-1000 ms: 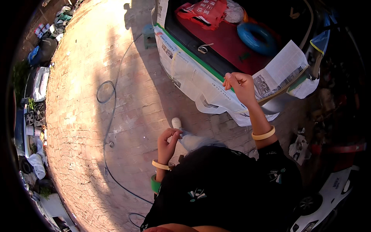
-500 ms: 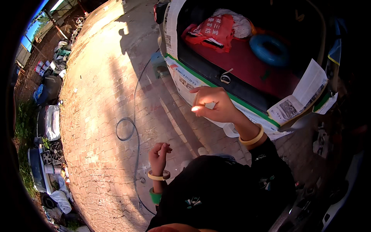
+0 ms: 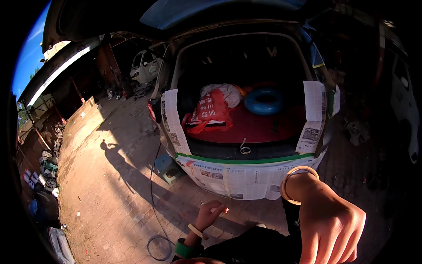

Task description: The person applies green and yellow masking tape to secure newspaper sheets over the edges of a car trunk lid and surrounding areas. They smooth the tape and paper to ensure coverage, then close the trunk lid to complete the masking process.

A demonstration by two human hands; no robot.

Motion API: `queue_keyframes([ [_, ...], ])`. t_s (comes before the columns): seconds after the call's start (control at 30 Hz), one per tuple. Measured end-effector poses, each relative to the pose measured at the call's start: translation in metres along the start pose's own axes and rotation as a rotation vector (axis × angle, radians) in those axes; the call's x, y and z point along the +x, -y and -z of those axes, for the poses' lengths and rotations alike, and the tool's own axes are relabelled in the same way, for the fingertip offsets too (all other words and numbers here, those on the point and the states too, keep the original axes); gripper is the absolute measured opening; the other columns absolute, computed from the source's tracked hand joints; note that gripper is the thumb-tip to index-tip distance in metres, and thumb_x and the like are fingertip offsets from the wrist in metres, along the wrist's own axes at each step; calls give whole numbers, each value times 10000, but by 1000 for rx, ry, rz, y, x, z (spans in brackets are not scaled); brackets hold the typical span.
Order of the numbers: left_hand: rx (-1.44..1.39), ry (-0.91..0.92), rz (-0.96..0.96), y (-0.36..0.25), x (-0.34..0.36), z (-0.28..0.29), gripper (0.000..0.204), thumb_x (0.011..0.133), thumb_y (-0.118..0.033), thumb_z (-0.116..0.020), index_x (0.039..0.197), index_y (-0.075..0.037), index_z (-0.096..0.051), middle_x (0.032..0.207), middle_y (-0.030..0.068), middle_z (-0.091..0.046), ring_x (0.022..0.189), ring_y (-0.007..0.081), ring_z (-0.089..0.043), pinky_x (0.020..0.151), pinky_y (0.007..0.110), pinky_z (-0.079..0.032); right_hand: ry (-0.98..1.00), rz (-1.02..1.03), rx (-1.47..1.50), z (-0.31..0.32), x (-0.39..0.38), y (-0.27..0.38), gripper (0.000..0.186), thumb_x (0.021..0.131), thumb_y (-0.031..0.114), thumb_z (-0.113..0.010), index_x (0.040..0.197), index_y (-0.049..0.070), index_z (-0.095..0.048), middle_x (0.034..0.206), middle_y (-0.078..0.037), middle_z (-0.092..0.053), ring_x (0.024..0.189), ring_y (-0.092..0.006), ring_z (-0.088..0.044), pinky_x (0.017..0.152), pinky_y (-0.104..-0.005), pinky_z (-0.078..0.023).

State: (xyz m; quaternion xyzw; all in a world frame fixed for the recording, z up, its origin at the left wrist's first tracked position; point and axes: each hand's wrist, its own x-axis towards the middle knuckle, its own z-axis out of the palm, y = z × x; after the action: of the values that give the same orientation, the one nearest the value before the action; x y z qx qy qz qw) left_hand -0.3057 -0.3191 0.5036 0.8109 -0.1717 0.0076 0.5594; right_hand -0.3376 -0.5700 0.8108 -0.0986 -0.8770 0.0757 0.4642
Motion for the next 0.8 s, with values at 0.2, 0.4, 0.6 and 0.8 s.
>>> queue_keyframes([
  [0.2,197,-373,-502,-99,45,90,125,806,-13,-630,929,-11,-657,1003,126,-650,856,243,-628,752,312,-493,-328,242,-1846,28,57,66,321,922,312,-548,702,89,-620,781,-39,-656,783,-241,-651,959,-375,-459],
  [0.4,241,-754,-1022,-244,148,134,331,826,2,-584,1156,0,-563,1249,131,-571,1146,253,-542,871,332,-465,182,317,-3017,112,169,157,243,836,193,-666,975,2,-613,906,-96,-610,795,-198,-541,720,-318,-439],
  [0.6,692,-1106,-1304,-359,196,202,366,872,-114,-616,1223,-32,-557,1264,123,-566,1157,257,-541,932,348,-455,94,90,-2888,107,87,101,224,845,193,-653,965,6,-622,896,-92,-618,782,-198,-552,709,-313,-445],
  [0.8,820,-1197,-1376,-433,208,227,389,883,-280,-634,1199,-55,-598,1248,116,-580,1132,247,-564,937,331,-469,-17,-227,-2472,-27,-75,13,207,854,192,-639,954,11,-631,886,-88,-626,769,-198,-563,698,-308,-451],
])
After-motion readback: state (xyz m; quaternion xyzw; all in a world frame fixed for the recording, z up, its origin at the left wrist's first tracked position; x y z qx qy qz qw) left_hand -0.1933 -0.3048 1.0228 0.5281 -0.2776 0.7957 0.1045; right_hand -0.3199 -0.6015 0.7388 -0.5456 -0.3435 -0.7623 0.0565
